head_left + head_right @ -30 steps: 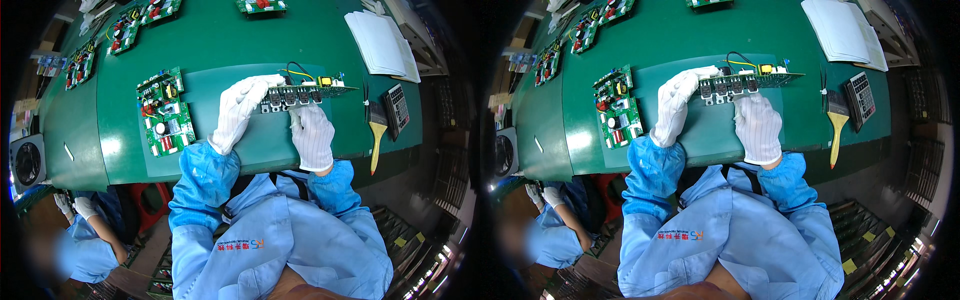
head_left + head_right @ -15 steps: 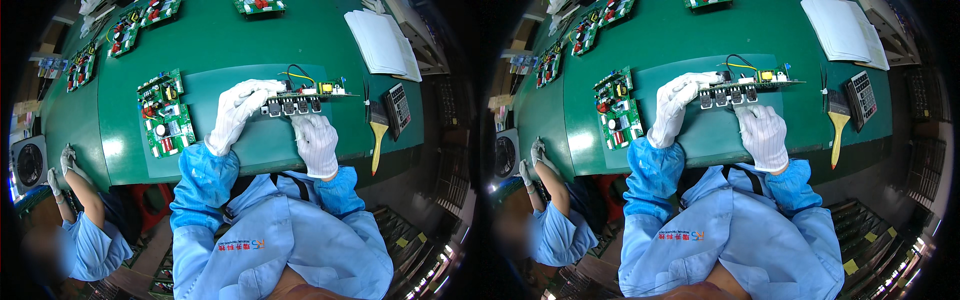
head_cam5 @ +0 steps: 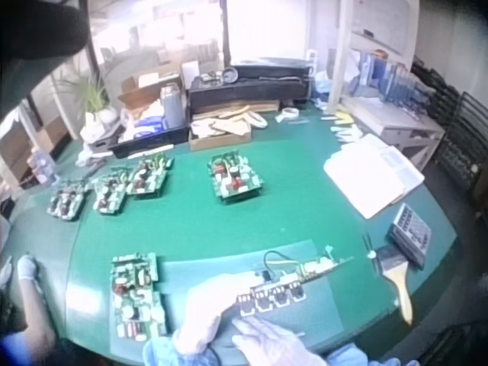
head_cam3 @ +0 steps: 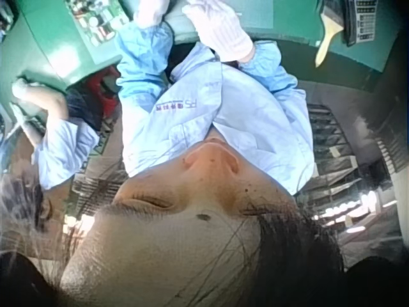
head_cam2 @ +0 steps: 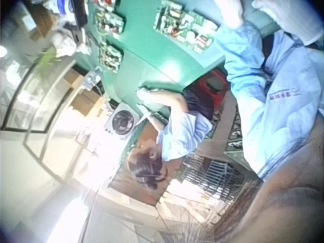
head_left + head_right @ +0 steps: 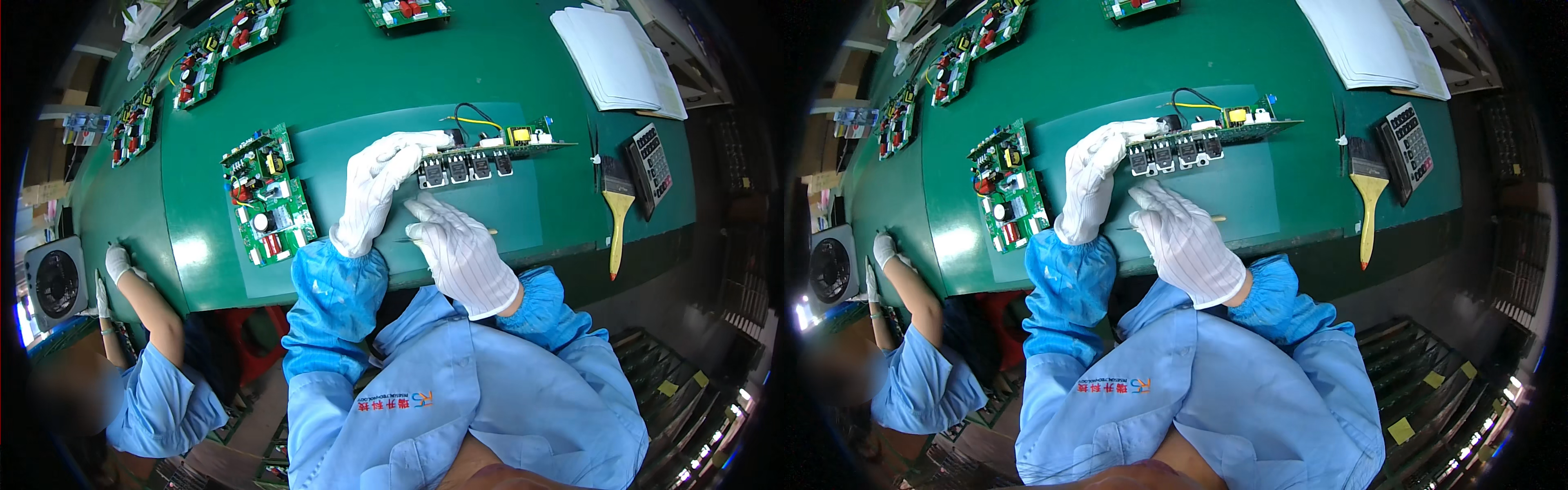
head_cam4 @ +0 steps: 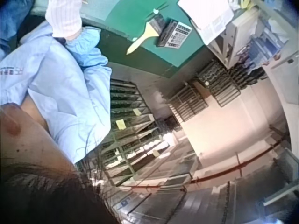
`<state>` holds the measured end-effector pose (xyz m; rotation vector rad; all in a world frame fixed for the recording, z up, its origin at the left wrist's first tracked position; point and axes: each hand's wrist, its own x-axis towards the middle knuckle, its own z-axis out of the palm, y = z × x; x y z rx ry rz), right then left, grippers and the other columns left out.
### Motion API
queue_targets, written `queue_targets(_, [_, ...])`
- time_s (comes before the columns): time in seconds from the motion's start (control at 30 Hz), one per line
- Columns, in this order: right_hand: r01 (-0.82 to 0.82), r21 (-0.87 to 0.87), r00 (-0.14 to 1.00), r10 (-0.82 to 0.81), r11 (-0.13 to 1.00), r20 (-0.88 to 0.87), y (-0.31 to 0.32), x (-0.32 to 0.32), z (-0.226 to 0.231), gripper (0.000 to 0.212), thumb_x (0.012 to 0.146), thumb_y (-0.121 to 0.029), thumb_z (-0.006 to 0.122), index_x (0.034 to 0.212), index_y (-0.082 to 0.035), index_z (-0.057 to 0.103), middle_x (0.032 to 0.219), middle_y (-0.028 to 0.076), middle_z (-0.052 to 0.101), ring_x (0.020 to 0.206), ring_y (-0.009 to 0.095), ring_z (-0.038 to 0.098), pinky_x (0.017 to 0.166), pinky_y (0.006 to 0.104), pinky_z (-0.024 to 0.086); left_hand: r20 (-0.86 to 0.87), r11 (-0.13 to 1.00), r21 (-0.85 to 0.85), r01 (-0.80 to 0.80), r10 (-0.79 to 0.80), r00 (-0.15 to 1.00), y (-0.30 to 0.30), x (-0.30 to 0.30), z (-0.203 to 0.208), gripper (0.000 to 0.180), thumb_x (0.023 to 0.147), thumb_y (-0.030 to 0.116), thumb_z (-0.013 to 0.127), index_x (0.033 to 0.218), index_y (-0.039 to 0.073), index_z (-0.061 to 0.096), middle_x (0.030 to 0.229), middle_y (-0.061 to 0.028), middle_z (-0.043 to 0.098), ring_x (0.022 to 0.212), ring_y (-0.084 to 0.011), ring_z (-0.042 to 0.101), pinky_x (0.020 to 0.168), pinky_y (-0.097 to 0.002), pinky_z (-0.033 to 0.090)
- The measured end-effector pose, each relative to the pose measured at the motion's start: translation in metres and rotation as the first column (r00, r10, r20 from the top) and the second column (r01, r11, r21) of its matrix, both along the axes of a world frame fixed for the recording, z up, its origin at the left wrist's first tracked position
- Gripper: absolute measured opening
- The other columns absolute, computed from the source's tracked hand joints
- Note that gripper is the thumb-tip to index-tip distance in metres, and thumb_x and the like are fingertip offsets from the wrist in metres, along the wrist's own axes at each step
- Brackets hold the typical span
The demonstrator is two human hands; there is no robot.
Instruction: Manually assemble and inspect components on printed circuit boards.
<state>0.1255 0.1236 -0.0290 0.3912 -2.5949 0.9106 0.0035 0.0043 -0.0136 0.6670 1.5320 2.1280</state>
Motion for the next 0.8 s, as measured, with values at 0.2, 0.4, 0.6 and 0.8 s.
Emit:
queue_targets(0.2, [0.073, 0.109, 0.988, -0.087, 0.991, 0.13, 0.001, 0.007, 0.004, 0.01, 0.083, -0.012, 0.058, 0.09, -0.007, 0.055, 0.103, 0.021, 0.061, 0.098, 0.037, 0.059, 0.084, 0.0453, 0.047, 0.007, 1.0, 0.008, -0.003, 0.003, 1.0, -0.001, 0.0, 0.0, 0.029, 0.095, 0.016, 0.05, 0.11, -0.005, 0.063, 0.108, -0.0112, 0.064, 0.1, -0.0173, 0.059, 0.091, -0.0293, 0.044])
queue_targets(0.4, [0.088, 0.148, 0.99, -0.103, 0.985, 0.1, 0.028, 0.002, 0.009, 0.008, 0.083, -0.01, 0.058, 0.09, -0.006, 0.057, 0.114, 0.017, 0.061, 0.11, 0.034, 0.057, 0.098, 0.0437, 0.042, -0.047, 0.999, -0.046, -0.016, 0.013, 0.999, 0.0, -0.002, 0.003, 0.029, 0.095, 0.016, 0.05, 0.11, -0.005, 0.063, 0.108, -0.0115, 0.064, 0.1, -0.0171, 0.059, 0.091, -0.0294, 0.044])
queue_targets(0.6, [0.293, 0.101, 0.953, -0.299, 0.951, 0.051, 0.067, 0.023, 0.016, 0.006, 0.083, -0.005, 0.059, 0.088, -0.003, 0.059, 0.098, 0.017, 0.067, 0.087, 0.034, 0.065, 0.077, 0.0379, 0.053, -0.02, 0.997, -0.071, -0.025, 0.024, 1.0, -0.002, 0.001, 0.009, 0.029, 0.095, 0.016, 0.05, 0.11, -0.005, 0.063, 0.107, -0.0105, 0.065, 0.101, -0.0172, 0.059, 0.092, -0.0294, 0.043])
queue_targets(0.8, [0.71, -0.465, 0.703, -0.564, 0.528, 0.433, 0.095, 0.026, 0.029, 0.032, 0.094, -0.018, 0.051, 0.121, -0.001, 0.051, 0.093, 0.007, 0.065, 0.06, 0.007, 0.058, 0.05, 0.0183, 0.043, -0.02, 0.989, -0.13, -0.064, 0.061, 0.998, 0.0, 0.0, 0.014, 0.032, 0.095, 0.02, 0.05, 0.111, -0.004, 0.063, 0.108, -0.0109, 0.065, 0.102, -0.0173, 0.059, 0.094, -0.0296, 0.042])
